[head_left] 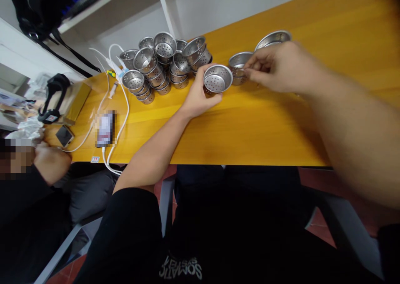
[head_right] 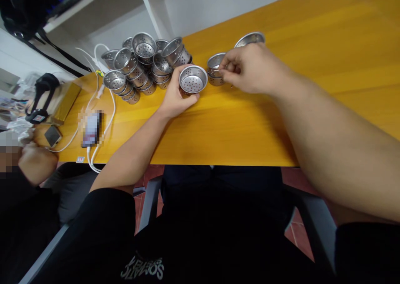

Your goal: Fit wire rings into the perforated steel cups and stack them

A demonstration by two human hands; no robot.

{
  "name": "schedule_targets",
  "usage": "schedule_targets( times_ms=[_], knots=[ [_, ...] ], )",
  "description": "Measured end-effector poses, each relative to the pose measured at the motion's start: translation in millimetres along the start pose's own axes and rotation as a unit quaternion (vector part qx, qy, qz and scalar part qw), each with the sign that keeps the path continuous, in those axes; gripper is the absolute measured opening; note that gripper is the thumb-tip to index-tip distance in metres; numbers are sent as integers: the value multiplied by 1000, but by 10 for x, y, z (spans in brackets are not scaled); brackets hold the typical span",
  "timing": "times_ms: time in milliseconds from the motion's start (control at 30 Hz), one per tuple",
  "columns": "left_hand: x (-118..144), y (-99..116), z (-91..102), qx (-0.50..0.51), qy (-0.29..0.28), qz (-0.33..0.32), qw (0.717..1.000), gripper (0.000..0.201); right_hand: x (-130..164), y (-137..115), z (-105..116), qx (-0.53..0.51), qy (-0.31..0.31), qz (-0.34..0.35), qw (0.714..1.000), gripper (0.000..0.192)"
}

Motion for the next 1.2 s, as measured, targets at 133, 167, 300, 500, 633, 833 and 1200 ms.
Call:
schedule_targets(
  times_ms=[133, 167, 300, 500, 633, 833, 1200],
  knots=[
    [-16, 20, 8, 8, 4, 4, 1000, 85, 0, -28, 7, -96, 46, 23, 994, 37],
    [-17, 15, 6, 15, 8, -1, 1000, 83, 9, -49, 7, -115, 61, 32, 991, 42],
    [-14, 2, -9, 37, -5, -40, 999, 79, 54, -138, -23, -148, 80, 49, 985, 61],
    [-25, 69, 26, 41, -26, -59, 997, 78, 88, -170, -49, -150, 64, 56, 985, 67],
    [-36, 94, 34, 40, -31, -58, 997, 77, 98, -178, -40, -146, 61, 49, 986, 68],
    [-27, 104, -15, 55, -42, -42, 997, 83, 111, -207, -42, -158, 65, 63, 983, 68],
    [-43, 156, 19, 44, -48, 6, 998, 107, 98, -155, -54, -148, 71, 49, 985, 59]
  ],
)
Point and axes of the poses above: each hand's wrist, its own x-axis away from the middle knuckle, its own z-axis out of the back of the hand, y = z × x, the point moved 3 cm from there along -x, towards the middle knuckle, and after that the axes turned 15 degrees about -z, right-handed, at the moved point
